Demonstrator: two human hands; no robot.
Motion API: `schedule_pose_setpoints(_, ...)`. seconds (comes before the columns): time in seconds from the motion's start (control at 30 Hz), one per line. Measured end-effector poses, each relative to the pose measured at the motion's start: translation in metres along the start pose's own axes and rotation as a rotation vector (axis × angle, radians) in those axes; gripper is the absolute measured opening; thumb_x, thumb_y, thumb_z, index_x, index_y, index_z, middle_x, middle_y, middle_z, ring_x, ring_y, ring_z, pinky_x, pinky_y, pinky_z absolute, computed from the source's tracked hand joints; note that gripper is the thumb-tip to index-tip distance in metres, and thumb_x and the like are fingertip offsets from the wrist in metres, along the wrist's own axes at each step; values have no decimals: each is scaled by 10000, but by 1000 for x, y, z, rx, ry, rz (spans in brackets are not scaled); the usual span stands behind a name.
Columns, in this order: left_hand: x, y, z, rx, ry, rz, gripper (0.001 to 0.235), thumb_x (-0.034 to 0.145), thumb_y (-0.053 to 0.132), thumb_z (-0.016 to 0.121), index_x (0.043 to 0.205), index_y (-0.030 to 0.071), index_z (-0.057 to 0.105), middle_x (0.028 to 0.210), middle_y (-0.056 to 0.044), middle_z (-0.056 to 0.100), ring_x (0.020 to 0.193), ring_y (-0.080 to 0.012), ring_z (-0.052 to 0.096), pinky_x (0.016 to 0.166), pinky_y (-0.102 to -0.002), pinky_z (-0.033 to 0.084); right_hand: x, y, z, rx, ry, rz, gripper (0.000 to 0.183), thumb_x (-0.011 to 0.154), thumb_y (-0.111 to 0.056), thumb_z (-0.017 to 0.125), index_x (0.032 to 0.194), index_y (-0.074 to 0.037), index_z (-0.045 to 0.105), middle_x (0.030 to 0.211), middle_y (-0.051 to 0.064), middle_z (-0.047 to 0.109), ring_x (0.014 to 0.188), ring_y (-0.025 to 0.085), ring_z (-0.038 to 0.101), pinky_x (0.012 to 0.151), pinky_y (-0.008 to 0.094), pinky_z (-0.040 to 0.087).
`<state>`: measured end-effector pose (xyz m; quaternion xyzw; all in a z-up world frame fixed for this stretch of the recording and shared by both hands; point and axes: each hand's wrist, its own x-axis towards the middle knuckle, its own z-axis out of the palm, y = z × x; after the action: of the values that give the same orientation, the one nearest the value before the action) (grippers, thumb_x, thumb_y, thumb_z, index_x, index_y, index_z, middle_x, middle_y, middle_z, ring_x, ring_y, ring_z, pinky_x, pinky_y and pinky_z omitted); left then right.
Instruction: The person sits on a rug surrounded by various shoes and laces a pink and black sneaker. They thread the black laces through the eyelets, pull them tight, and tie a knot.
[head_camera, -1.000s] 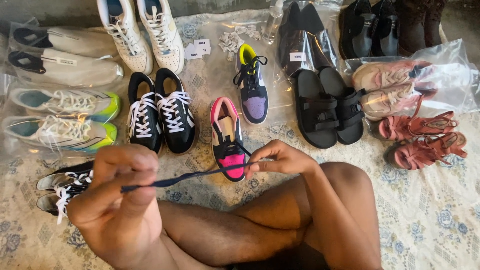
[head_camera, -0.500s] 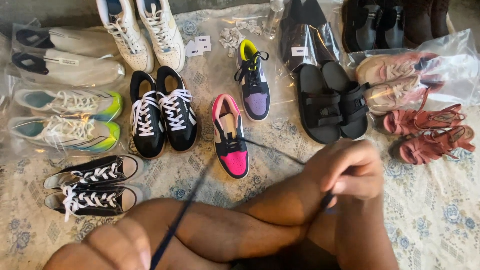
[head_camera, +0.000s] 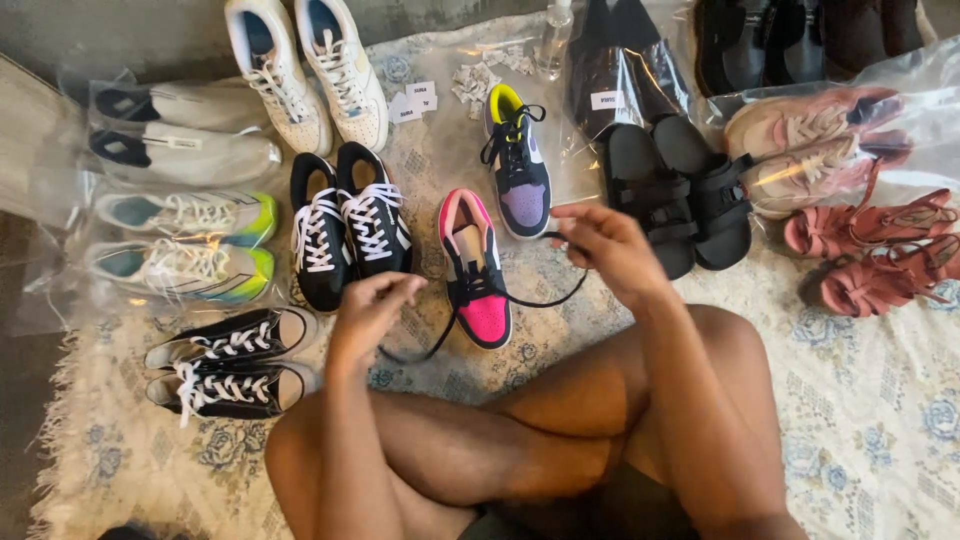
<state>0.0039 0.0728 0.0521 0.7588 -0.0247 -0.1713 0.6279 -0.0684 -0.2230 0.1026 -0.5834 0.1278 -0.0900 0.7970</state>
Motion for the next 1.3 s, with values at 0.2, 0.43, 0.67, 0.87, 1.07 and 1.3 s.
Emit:
schedule_pose_setpoints(0.2, 40, -89, 32, 485, 151, -72, 356, 839, 494, 768, 983, 168, 784, 889, -56, 776, 893, -259, 747, 772, -381, 578, 59, 130, -55, -66, -70, 72, 397, 837, 141, 597, 1228, 95, 644, 937, 215, 731, 712, 212, 722, 587, 195, 505)
schedule_pose_setpoints(0.43, 43, -110, 69, 681, 57, 130, 362, 945, 377, 734, 1072, 48, 650, 997, -137, 693, 977, -329, 713, 851, -457, 577, 50, 159, -38, -187, -68, 105, 322, 887, 11, 630, 1199, 78, 668, 845, 182, 746, 518, 121, 637, 453, 179, 370)
schedule_pose_setpoints(0.67, 28, -101, 72, 632, -133, 211, 297, 1073, 286, 538, 1020, 17, 652, 891, -197, 693, 879, -367, 699, 759, -451, 563, 50, 182, -39, -549, -120, -26, 253, 860, -53, 688, 1094, -116, 761, 743, 98, 732, 532, 153, 644, 552, 262, 506)
schedule_pose_setpoints(0.87, 5, -96, 73, 682, -244, 206, 276, 1080, 256, 518, 990, 34, 653, 858, -185, 683, 836, -364, 695, 723, -430, 548, 28, 172, -8, -1092, -193, -153, 303, 817, -417, 819, 978, -174, 739, 806, 90, 737, 831, 311, 759, 783, 431, 597)
schedule_pose_setpoints(1.07, -25, -60, 71, 653, -311, 153, 302, 1078, 241, 514, 1083, -4, 690, 1025, -242, 726, 994, -390, 702, 841, -457, 562, 37, 184, -18, -1064, -279, -385, 116, 886, -170, 748, 931, -70, 710, 848, 141, 696, 792, 379, 741, 705, 462, 608)
schedule_pose_setpoints(1.3, -17, -76, 71, 578, -265, 137, 291, 1033, 248, 568, 928, 15, 707, 849, -200, 710, 827, -352, 698, 760, -445, 551, 46, 163, -37, -681, -171, -357, 57, 888, -122, 729, 845, -118, 765, 800, 158, 691, 749, 312, 715, 714, 408, 556)
